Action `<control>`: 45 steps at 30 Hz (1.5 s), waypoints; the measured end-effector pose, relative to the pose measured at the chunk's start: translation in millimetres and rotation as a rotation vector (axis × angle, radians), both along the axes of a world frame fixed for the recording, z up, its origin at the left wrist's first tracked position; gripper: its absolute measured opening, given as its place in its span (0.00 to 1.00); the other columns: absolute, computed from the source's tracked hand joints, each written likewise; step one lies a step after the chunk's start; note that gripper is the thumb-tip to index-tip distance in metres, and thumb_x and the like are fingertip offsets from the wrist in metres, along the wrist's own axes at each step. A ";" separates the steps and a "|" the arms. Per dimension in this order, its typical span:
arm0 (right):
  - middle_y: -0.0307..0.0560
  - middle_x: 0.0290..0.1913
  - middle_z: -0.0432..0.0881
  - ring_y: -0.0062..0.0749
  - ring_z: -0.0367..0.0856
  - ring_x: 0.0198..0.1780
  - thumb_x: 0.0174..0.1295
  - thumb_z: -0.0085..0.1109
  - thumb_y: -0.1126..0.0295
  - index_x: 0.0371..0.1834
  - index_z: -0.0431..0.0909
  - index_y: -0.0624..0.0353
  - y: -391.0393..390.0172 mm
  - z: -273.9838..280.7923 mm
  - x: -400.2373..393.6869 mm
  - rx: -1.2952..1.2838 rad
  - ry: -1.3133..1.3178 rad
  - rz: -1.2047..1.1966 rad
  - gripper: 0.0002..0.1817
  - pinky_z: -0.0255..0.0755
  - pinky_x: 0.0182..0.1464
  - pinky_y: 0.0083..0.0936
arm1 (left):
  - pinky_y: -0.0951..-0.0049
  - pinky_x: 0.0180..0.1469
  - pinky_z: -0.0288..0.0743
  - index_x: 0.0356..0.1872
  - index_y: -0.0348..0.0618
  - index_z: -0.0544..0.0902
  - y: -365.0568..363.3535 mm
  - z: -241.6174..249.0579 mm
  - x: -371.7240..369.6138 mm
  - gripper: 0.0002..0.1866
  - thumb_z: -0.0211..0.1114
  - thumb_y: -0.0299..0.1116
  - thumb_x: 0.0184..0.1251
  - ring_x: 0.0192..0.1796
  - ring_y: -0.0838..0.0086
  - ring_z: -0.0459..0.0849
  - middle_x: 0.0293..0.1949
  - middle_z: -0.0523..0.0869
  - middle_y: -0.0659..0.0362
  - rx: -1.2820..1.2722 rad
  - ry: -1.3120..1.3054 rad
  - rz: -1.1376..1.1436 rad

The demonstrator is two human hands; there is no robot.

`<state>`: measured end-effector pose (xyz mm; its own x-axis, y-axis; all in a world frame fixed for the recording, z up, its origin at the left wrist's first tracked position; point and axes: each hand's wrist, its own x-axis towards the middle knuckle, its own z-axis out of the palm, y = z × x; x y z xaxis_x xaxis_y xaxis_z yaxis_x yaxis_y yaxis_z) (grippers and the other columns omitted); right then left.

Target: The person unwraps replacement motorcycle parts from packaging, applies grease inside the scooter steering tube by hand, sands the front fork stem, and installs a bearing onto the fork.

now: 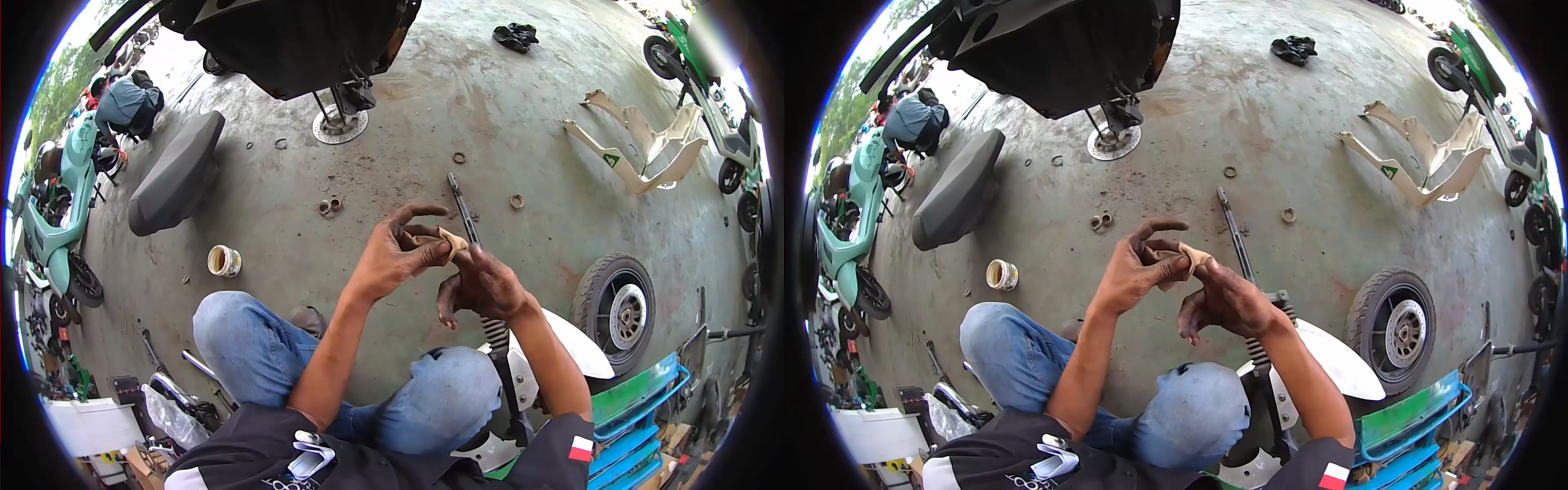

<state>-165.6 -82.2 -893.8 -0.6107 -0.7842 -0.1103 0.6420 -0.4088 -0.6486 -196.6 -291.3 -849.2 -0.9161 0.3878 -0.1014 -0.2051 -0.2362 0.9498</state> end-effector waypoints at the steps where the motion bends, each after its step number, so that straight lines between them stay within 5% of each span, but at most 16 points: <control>1: 0.62 0.43 0.86 0.46 0.85 0.39 0.73 0.34 0.28 0.74 0.63 0.55 -0.7 1.8 -2.0 0.094 0.093 0.024 0.44 0.79 0.47 0.40 | 0.75 0.45 0.81 0.52 0.38 0.86 -2.6 -0.4 -2.5 0.15 0.74 0.34 0.70 0.42 0.79 0.87 0.41 0.91 0.58 0.001 -0.006 0.008; 5: 0.53 0.47 0.84 0.36 0.85 0.45 0.69 0.35 0.23 0.69 0.68 0.59 -3.1 6.8 -8.9 0.372 0.210 -0.124 0.48 0.80 0.51 0.35 | 0.73 0.46 0.82 0.54 0.38 0.86 -0.9 -14.2 -8.8 0.15 0.63 0.19 0.68 0.40 0.74 0.88 0.42 0.92 0.56 -0.341 0.136 -0.222; 7: 0.47 0.53 0.82 0.33 0.82 0.51 0.75 0.33 0.29 0.70 0.70 0.61 -2.2 0.7 -12.6 0.569 0.257 -0.158 0.44 0.79 0.54 0.33 | 0.72 0.46 0.82 0.54 0.36 0.86 6.5 -26.6 -8.6 0.18 0.58 0.15 0.65 0.41 0.73 0.89 0.40 0.92 0.50 -0.492 0.479 -0.096; 8: 0.47 0.58 0.80 0.30 0.81 0.54 0.80 0.35 0.39 0.67 0.75 0.62 -1.9 2.0 -12.8 0.514 0.255 -0.228 0.37 0.78 0.56 0.31 | 0.68 0.44 0.84 0.52 0.34 0.84 13.5 -33.2 -3.3 0.17 0.57 0.15 0.64 0.41 0.65 0.92 0.38 0.91 0.45 -0.456 0.539 -0.027; 13: 0.46 0.69 0.73 0.26 0.80 0.55 0.82 0.47 0.52 0.53 0.83 0.70 -15.7 -19.7 -9.3 0.510 0.356 -0.595 0.27 0.77 0.59 0.29 | 0.59 0.42 0.84 0.47 0.35 0.78 36.9 -69.4 11.4 0.12 0.57 0.16 0.63 0.41 0.48 0.90 0.38 0.90 0.45 -0.691 0.626 0.148; 15: 0.46 0.63 0.79 0.27 0.82 0.53 0.81 0.51 0.55 0.52 0.83 0.73 -15.1 -21.4 -9.4 0.586 0.297 -0.605 0.26 0.77 0.59 0.28 | 0.48 0.40 0.80 0.46 0.35 0.76 40.1 -73.0 16.3 0.12 0.59 0.21 0.61 0.38 0.44 0.87 0.33 0.87 0.42 -0.791 0.585 0.164; 19: 0.48 0.51 0.86 0.29 0.85 0.47 0.79 0.54 0.59 0.49 0.85 0.75 -6.7 -28.4 -17.5 0.545 0.073 -0.410 0.23 0.78 0.57 0.27 | 0.46 0.40 0.79 0.48 0.33 0.76 27.1 -82.7 21.5 0.13 0.59 0.23 0.62 0.37 0.42 0.87 0.31 0.86 0.39 -0.894 0.533 0.148; 21: 0.52 0.44 0.90 0.34 0.88 0.45 0.78 0.56 0.58 0.49 0.84 0.76 -4.7 -35.8 -24.0 0.603 0.060 -0.222 0.24 0.81 0.55 0.31 | 0.46 0.43 0.79 0.49 0.30 0.75 18.7 -80.7 32.3 0.14 0.59 0.23 0.64 0.40 0.40 0.87 0.34 0.87 0.38 -0.975 0.423 -0.036; 25: 0.49 0.43 0.90 0.29 0.87 0.44 0.78 0.57 0.64 0.49 0.86 0.75 -38.5 -6.7 -24.5 0.701 0.089 -0.087 0.19 0.80 0.55 0.28 | 0.45 0.43 0.78 0.54 0.29 0.74 -5.7 -75.1 51.9 0.17 0.57 0.22 0.65 0.40 0.39 0.86 0.32 0.86 0.36 -1.031 0.410 0.008; 30: 0.48 0.44 0.89 0.24 0.85 0.45 0.74 0.62 0.70 0.50 0.85 0.76 -66.6 9.4 -26.7 0.689 0.298 -0.140 0.15 0.81 0.54 0.25 | 0.49 0.41 0.78 0.56 0.32 0.79 -33.4 -37.3 52.3 0.16 0.60 0.25 0.68 0.38 0.39 0.86 0.33 0.86 0.35 -0.870 0.236 0.189; 45: 0.53 0.40 0.90 0.31 0.90 0.41 0.68 0.70 0.70 0.45 0.85 0.78 -73.9 15.5 -14.7 0.716 0.164 -0.426 0.16 0.85 0.49 0.27 | 0.49 0.40 0.79 0.42 0.35 0.82 -37.5 -37.4 51.2 0.09 0.61 0.21 0.61 0.36 0.41 0.85 0.31 0.86 0.42 -0.864 0.571 0.306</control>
